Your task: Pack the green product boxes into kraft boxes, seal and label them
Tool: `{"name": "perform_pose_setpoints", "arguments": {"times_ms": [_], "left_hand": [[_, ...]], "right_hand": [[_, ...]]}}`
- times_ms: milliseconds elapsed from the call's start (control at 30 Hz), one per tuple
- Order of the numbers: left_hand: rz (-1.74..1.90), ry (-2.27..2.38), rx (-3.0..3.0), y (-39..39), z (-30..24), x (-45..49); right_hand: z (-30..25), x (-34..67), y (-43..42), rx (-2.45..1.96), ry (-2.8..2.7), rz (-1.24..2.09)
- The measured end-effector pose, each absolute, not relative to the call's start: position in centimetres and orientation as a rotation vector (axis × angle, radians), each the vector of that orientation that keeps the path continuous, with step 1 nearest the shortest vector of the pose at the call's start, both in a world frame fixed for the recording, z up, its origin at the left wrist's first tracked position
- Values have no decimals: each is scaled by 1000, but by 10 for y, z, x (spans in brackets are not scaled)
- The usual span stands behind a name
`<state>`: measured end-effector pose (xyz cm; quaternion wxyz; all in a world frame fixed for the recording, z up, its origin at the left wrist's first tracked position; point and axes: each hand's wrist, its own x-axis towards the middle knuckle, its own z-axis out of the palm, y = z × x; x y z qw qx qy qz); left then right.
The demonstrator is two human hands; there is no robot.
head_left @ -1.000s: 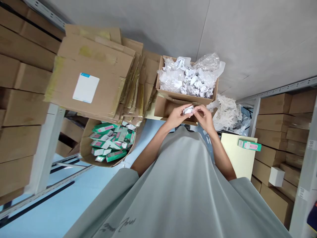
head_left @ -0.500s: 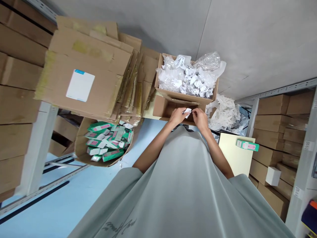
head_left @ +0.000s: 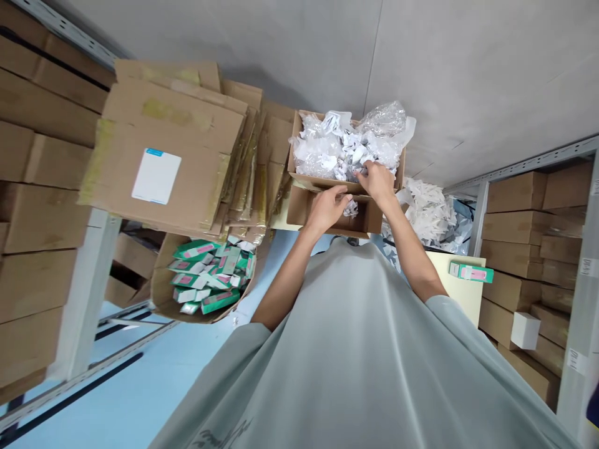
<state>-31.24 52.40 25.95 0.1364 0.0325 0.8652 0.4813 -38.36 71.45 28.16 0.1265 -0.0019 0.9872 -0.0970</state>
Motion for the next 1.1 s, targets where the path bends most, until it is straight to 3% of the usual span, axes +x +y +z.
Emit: {"name": "perform_pose_setpoints", "arguments": {"times_ms": [267,467,767,1000,1100], "left_hand": [[1544,2492,-8,520,265,-315],[1537,2494,-25,522,267,-318],[1621,2505,-5,524,257,-318],[1563,2540,45,537,246,-336],[1602,2511,29,532,249,-331]], "right_hand": [[279,-381,721,-224,2807,-234],[275,-388,724,-145,2759,-226],[289,-374,738,-75,2880,-541],[277,-388,710,57,2796,-235],[289,-388,705,93,2813,-300]]}}
